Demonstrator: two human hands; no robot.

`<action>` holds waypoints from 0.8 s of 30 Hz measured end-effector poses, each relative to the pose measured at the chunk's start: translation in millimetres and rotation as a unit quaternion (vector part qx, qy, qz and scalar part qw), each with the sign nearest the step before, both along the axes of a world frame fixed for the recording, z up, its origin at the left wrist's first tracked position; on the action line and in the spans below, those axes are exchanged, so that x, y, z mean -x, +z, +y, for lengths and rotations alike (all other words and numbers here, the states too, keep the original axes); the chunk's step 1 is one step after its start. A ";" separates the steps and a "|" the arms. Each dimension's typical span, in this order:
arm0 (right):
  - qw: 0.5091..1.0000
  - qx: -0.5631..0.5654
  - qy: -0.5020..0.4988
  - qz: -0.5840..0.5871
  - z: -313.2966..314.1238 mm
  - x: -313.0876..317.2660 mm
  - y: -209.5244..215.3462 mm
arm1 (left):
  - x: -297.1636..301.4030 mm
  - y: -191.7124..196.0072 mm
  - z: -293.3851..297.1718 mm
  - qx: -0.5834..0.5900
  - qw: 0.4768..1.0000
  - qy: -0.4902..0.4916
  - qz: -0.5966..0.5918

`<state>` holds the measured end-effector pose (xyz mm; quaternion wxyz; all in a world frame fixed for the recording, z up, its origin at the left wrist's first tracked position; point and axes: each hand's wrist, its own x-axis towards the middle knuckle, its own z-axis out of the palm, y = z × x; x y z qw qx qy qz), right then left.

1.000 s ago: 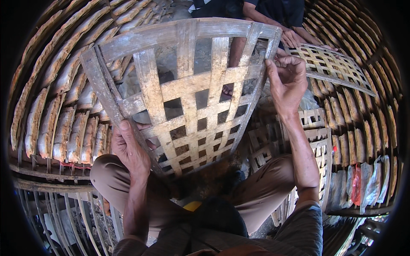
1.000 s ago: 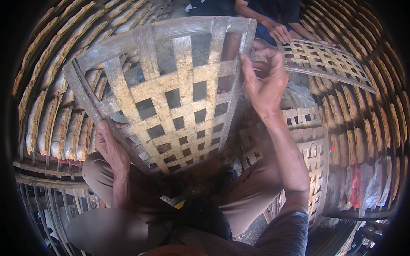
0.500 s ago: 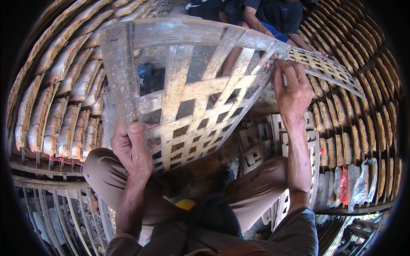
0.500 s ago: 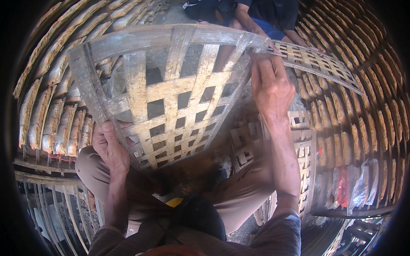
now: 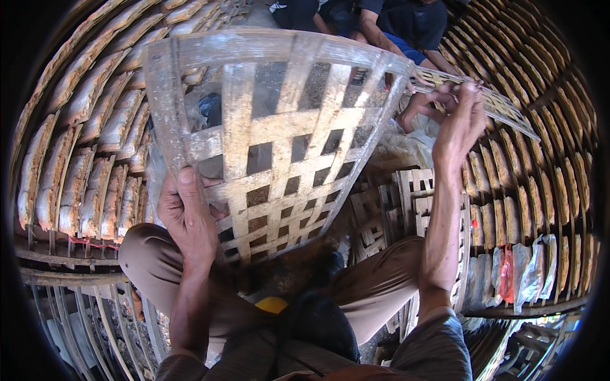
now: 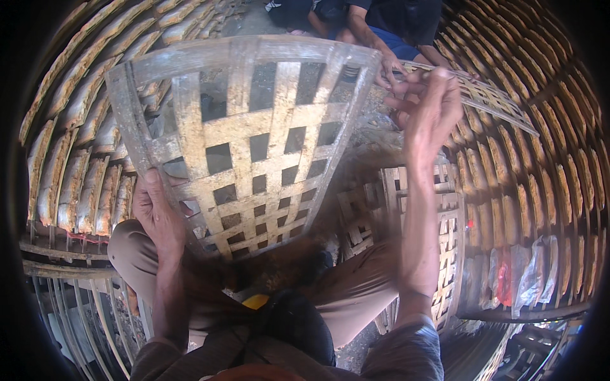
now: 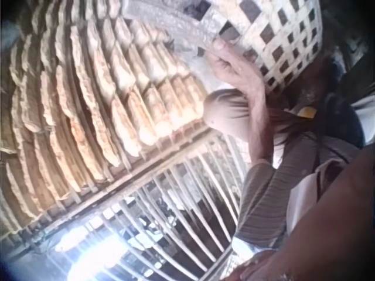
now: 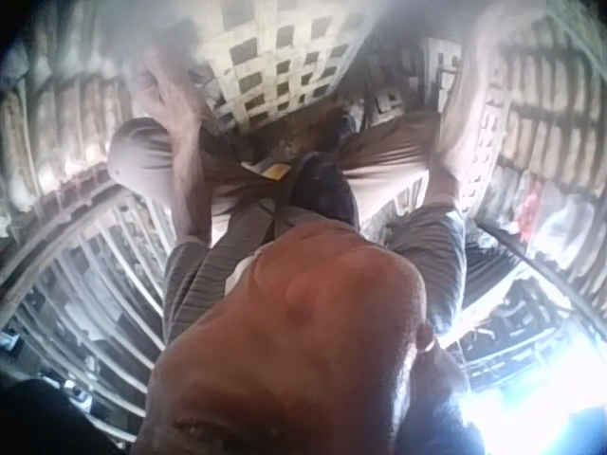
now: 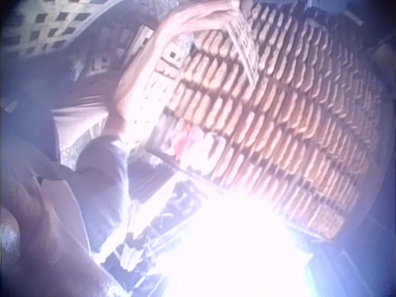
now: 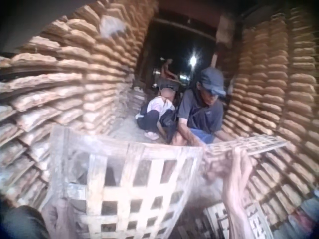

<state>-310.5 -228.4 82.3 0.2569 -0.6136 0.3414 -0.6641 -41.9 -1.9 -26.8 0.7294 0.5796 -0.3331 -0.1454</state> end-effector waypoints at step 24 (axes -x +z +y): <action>0.943 -0.145 0.282 -0.104 6.5 -7.8 -33.1 | -1.9 -1.5 -4.7 -0.020 0.994 0.065 0.082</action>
